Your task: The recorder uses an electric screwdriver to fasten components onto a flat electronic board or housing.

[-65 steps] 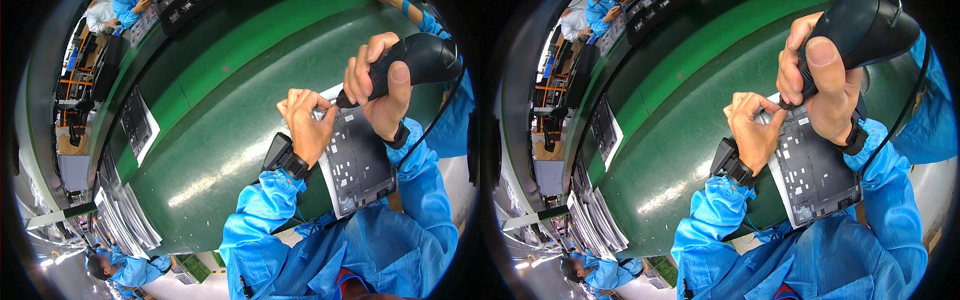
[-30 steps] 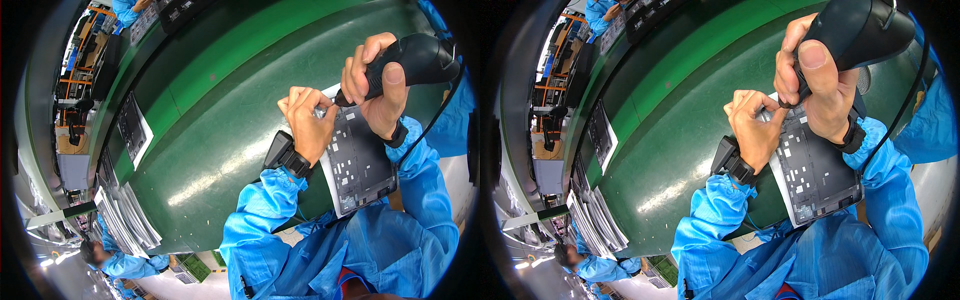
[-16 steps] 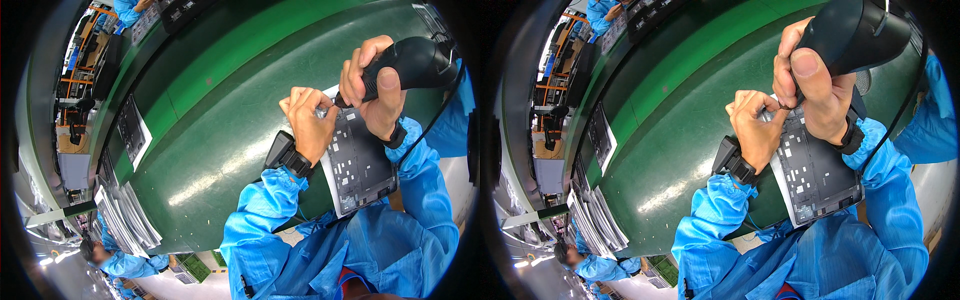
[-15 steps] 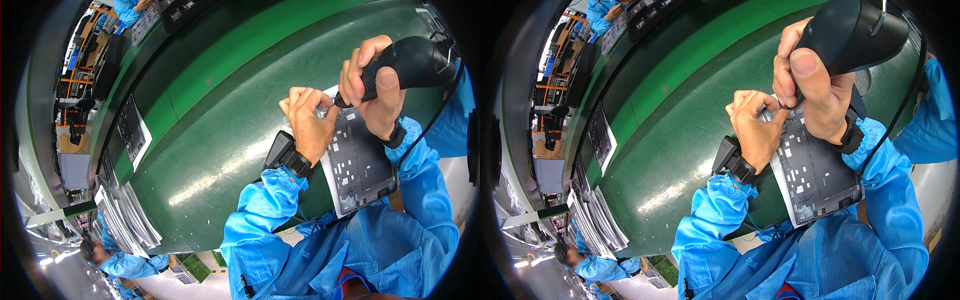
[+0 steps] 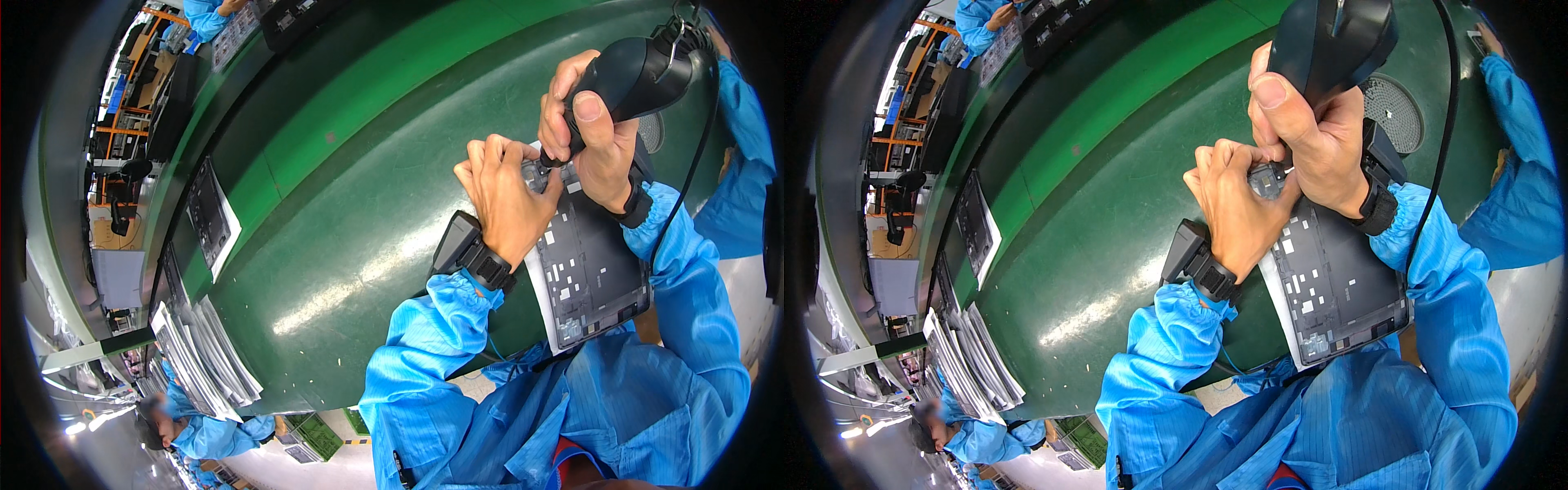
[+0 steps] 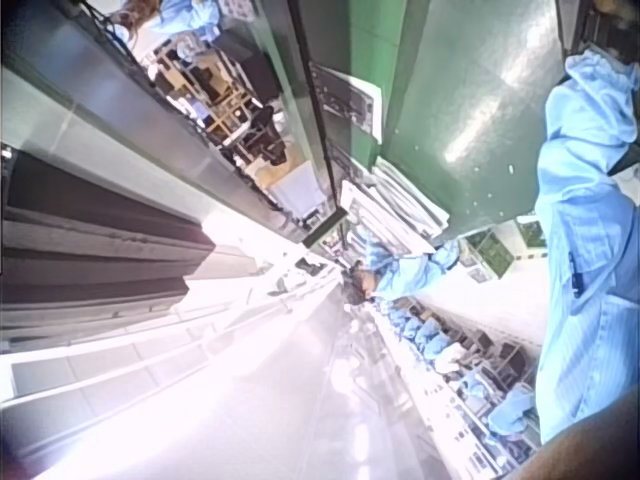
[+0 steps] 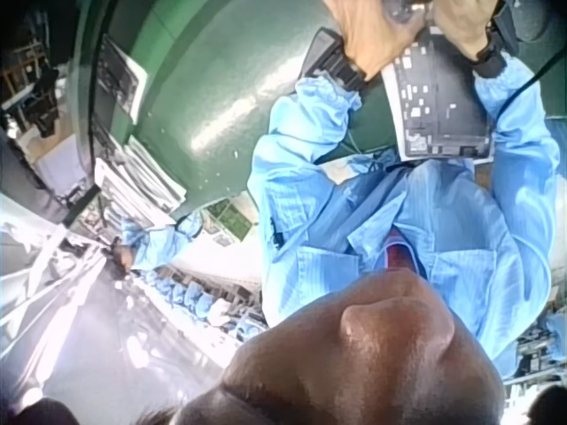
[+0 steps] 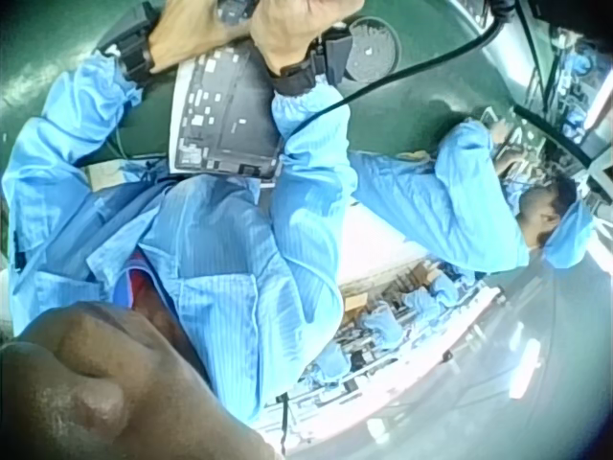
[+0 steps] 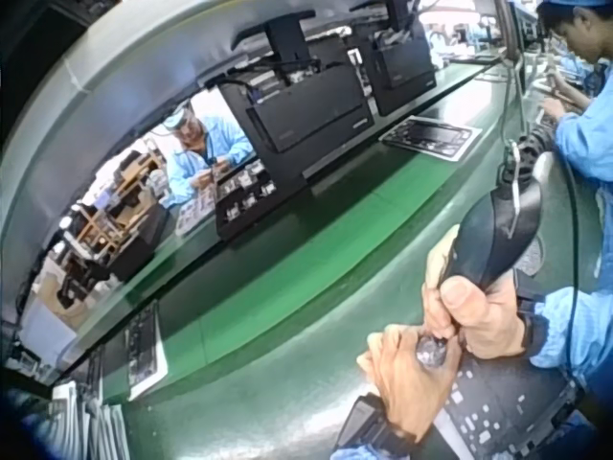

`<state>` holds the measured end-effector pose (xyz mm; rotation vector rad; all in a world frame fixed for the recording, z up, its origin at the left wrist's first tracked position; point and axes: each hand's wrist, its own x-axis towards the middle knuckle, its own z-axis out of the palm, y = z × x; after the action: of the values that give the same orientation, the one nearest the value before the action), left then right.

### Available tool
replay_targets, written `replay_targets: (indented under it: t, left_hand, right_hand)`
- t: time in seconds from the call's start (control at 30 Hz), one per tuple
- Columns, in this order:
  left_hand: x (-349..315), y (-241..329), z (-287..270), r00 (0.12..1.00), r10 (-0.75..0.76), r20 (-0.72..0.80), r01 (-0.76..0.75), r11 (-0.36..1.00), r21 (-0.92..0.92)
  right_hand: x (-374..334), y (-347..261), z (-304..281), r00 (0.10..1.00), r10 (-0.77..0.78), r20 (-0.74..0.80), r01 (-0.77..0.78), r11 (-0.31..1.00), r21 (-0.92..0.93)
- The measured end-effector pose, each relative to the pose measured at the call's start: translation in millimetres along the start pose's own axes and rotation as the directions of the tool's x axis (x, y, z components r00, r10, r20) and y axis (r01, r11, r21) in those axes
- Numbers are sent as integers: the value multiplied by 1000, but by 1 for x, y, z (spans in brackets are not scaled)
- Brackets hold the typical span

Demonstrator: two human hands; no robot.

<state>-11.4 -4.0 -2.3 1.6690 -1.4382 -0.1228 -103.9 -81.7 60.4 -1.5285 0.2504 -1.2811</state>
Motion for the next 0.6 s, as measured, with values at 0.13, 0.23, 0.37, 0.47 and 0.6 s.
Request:
replay_targets:
  t: [0.13,0.23,0.37,0.47,0.6]
  left_hand:
    - [-1,-1,0,1000,3,-5,-3,1000,-9]
    - [-1,0,1,1000,0,-6,0,1000,-4]
    - [0,-2,1,1000,0,-5,0,1000,-8]
    - [0,-1,1,1000,-5,1,5,1000,-12]
    - [0,-1,1,1000,-3,-11,3,1000,-22]
  right_hand:
    - [-1,2,-1,1000,9,-1,-9,1000,-21]
    - [-1,4,-1,1000,10,-4,-11,1000,-21]
    - [-1,5,1,999,28,-18,-28,1000,-6]
    - [-1,6,1,1000,-4,-2,4,1000,-12]
    - [-2,7,3,1000,13,-25,-13,1000,-3]
